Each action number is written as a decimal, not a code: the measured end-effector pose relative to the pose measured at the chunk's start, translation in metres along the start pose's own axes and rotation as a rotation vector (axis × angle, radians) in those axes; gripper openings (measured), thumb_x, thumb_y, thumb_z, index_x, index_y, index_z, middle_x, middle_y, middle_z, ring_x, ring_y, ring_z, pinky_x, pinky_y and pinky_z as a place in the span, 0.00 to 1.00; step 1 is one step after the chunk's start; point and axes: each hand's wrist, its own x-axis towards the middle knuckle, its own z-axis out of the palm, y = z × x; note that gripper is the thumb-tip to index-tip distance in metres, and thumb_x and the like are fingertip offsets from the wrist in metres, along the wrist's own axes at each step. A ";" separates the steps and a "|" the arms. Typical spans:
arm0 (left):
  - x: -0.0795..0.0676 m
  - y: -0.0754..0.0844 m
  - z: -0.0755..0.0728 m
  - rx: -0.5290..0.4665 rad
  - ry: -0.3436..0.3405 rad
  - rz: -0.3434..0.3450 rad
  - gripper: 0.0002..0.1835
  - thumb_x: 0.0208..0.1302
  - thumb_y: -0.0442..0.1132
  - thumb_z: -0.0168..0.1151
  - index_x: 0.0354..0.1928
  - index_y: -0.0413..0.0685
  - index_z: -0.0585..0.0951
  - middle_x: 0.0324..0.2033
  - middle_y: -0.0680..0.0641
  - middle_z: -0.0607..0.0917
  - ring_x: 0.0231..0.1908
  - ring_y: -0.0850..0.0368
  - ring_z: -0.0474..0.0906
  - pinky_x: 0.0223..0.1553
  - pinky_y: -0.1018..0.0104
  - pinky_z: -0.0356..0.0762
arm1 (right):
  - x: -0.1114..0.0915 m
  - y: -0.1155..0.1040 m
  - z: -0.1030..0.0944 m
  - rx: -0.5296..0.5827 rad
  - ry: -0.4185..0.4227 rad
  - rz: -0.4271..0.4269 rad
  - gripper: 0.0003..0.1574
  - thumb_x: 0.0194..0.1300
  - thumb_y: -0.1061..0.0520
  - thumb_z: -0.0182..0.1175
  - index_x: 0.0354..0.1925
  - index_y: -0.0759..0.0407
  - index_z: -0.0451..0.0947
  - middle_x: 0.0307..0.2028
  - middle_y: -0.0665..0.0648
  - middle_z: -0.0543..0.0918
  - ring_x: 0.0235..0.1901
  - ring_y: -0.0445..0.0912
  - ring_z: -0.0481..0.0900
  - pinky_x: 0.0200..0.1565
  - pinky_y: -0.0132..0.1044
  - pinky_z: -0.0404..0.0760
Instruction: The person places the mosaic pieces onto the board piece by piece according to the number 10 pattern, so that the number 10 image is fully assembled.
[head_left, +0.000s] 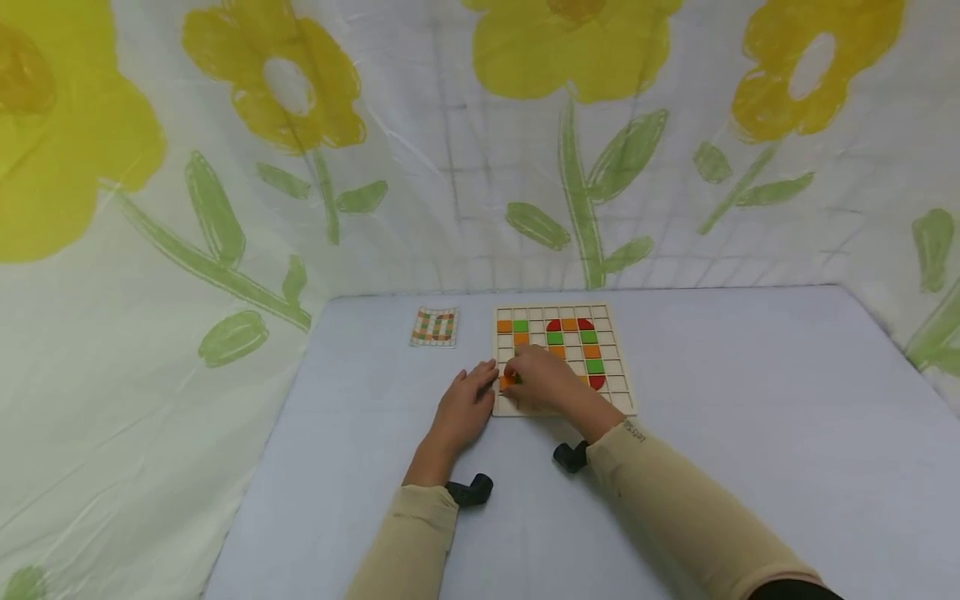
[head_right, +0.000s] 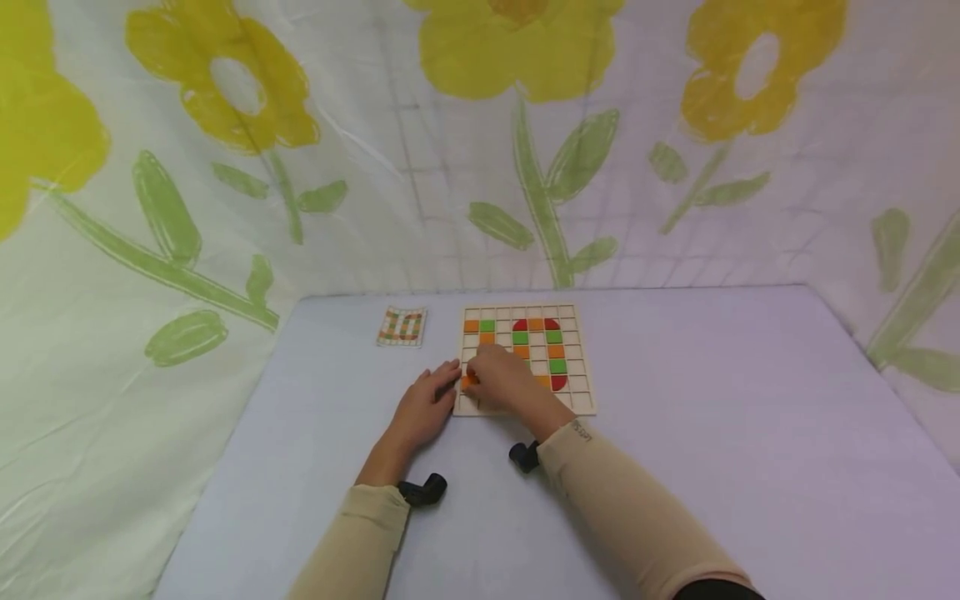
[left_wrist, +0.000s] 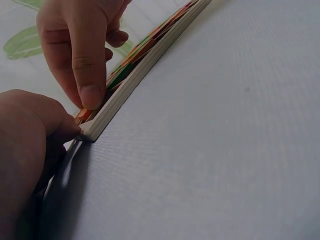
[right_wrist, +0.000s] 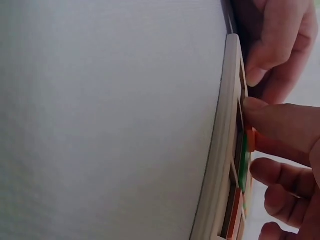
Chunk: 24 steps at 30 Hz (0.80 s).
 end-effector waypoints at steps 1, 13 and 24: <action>0.000 -0.001 0.000 0.002 0.002 -0.004 0.21 0.71 0.39 0.53 0.65 0.47 0.76 0.69 0.56 0.71 0.71 0.57 0.64 0.76 0.55 0.52 | 0.001 -0.001 0.001 0.000 0.002 -0.005 0.15 0.62 0.47 0.68 0.42 0.54 0.86 0.36 0.50 0.77 0.36 0.45 0.72 0.40 0.37 0.78; -0.002 0.000 0.003 -0.006 -0.011 -0.032 0.22 0.72 0.39 0.53 0.66 0.48 0.75 0.70 0.57 0.70 0.71 0.58 0.63 0.77 0.56 0.51 | -0.012 0.012 -0.001 -0.066 0.036 -0.026 0.19 0.63 0.46 0.67 0.50 0.52 0.86 0.39 0.52 0.77 0.37 0.46 0.71 0.39 0.38 0.76; -0.003 -0.005 0.003 0.006 -0.020 -0.040 0.22 0.72 0.40 0.53 0.66 0.49 0.75 0.70 0.57 0.69 0.72 0.58 0.62 0.77 0.58 0.51 | -0.084 0.087 -0.019 0.080 0.283 0.109 0.28 0.64 0.47 0.65 0.59 0.59 0.79 0.54 0.63 0.78 0.54 0.60 0.71 0.55 0.56 0.76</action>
